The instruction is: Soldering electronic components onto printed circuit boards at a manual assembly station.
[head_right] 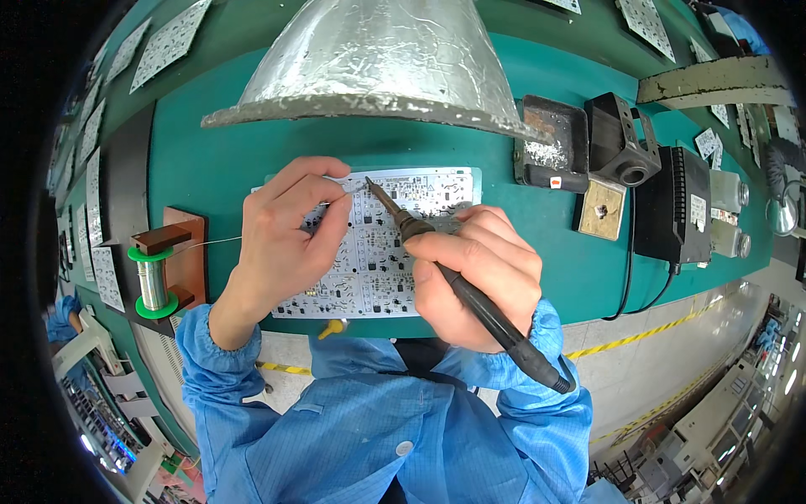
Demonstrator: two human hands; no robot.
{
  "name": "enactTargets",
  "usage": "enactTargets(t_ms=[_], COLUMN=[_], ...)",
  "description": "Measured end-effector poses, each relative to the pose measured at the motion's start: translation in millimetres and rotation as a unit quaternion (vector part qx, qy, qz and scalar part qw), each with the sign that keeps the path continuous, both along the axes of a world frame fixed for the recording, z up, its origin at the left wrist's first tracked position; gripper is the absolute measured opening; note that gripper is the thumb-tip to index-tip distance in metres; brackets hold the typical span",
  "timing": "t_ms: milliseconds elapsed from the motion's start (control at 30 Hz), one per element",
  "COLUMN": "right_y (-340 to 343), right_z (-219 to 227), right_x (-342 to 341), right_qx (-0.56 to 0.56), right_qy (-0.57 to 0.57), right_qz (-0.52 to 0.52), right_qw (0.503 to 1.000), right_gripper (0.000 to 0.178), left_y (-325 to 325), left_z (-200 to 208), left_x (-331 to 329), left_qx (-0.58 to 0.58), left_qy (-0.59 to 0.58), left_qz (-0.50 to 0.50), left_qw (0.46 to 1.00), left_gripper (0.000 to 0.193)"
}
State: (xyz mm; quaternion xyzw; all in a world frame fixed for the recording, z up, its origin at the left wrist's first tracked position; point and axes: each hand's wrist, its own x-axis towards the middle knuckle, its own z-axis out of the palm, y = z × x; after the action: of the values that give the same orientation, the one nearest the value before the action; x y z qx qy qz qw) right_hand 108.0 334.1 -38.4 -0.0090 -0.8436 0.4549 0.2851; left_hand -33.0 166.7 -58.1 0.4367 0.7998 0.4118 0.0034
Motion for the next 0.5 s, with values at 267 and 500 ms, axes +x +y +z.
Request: enactTargets(t_ms=[267, 500], right_y=[10.4, 24.9], right_z=[2.3, -18.7], right_x=[18.9, 76.2], right_qx=[-0.009, 0.032], right_qy=[0.041, 0.037], right_qz=[-0.038, -0.245], right_qw=[0.998, 0.968], right_gripper=[0.017, 0.03], left_y=[-4.1, 0.8], left_z=[7.3, 13.6], left_x=[3.7, 9.6], left_qx=[-0.009, 0.006], left_qy=[-0.043, -0.02], left_qz=[0.004, -0.019], left_qw=[0.999, 1.0], left_gripper=[0.007, 0.006])
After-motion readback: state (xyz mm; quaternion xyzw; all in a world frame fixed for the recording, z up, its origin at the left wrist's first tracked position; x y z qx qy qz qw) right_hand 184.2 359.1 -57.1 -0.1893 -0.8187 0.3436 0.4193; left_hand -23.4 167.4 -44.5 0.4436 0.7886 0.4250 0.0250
